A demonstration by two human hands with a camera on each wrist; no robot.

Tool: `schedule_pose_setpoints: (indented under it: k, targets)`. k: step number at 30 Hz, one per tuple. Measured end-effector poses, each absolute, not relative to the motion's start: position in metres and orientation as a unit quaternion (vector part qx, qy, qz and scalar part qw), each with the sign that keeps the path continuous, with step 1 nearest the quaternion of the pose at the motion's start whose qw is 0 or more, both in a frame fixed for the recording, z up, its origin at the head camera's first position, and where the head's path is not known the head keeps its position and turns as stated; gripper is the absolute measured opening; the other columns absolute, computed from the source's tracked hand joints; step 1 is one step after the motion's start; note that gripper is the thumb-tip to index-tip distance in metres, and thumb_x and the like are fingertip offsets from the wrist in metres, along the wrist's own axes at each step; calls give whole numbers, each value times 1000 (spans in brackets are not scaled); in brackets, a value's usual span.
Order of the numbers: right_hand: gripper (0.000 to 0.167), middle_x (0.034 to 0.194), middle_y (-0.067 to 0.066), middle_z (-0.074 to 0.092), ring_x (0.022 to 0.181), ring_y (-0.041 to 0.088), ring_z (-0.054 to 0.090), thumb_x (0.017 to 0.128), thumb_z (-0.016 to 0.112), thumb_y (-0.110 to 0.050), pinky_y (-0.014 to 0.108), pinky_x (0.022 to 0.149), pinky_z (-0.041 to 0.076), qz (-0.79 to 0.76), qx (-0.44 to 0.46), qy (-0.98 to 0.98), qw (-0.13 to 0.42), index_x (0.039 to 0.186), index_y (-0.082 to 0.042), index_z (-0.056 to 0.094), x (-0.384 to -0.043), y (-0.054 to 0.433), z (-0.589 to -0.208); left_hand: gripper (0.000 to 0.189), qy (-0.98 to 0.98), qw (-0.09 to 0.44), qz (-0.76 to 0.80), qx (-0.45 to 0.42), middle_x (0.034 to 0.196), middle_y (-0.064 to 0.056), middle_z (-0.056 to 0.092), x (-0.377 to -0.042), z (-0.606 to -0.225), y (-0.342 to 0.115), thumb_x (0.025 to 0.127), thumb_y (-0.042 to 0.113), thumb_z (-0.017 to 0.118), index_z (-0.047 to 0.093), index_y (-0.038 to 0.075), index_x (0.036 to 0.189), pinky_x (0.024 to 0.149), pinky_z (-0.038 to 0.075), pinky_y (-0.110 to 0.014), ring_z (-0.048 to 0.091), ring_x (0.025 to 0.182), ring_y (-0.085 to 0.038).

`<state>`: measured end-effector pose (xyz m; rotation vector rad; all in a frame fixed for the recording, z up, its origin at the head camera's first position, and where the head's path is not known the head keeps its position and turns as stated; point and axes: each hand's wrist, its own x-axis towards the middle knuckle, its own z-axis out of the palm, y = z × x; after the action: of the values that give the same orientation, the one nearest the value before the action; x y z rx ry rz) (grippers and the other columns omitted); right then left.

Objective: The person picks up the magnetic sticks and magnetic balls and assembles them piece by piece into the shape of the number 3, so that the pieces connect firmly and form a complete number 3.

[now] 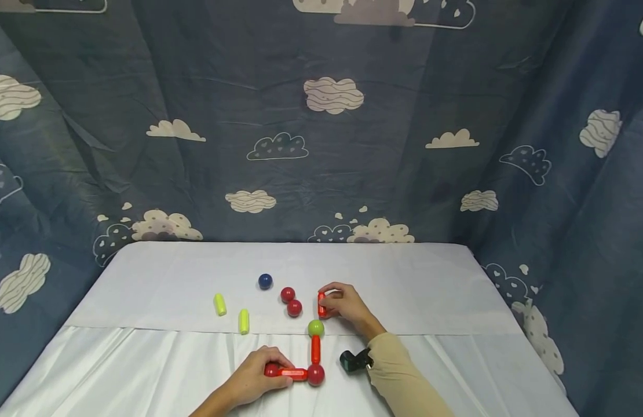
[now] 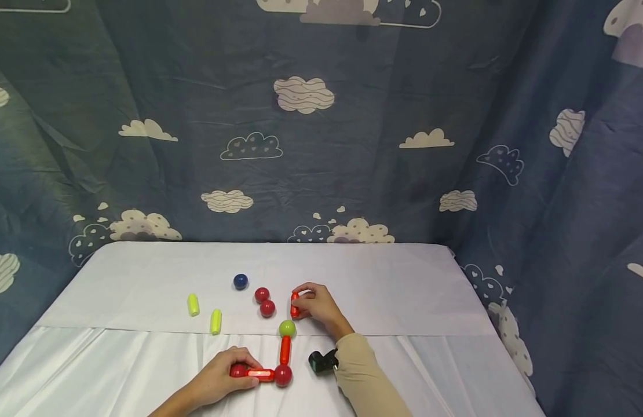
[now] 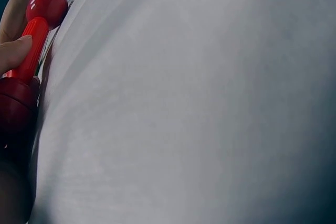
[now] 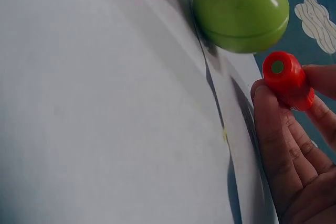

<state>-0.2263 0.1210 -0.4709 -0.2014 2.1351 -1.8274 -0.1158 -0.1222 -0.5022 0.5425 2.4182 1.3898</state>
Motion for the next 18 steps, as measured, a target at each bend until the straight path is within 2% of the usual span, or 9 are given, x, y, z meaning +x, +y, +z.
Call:
schedule_pose_setpoints:
  k: [10,18]
  targets:
    - [33,85,14,67,71,17,63,87,61,4,39,69,56,-639,-63,749,163,116,16,53,-225,113,-465,19,842,155,484,183,91,11,60,-117,-502,-122,80,29,78,72,21,96,78,39,-26,48,88,-8]
    - [30,82,9,67,67,15,62,86,64,-1,34,64,56,-624,-51,764,158,114,10,58,-234,109,-491,19,844,150,480,189,92,11,60,-116,-503,-123,80,30,77,72,21,96,79,39,-27,48,88,-8]
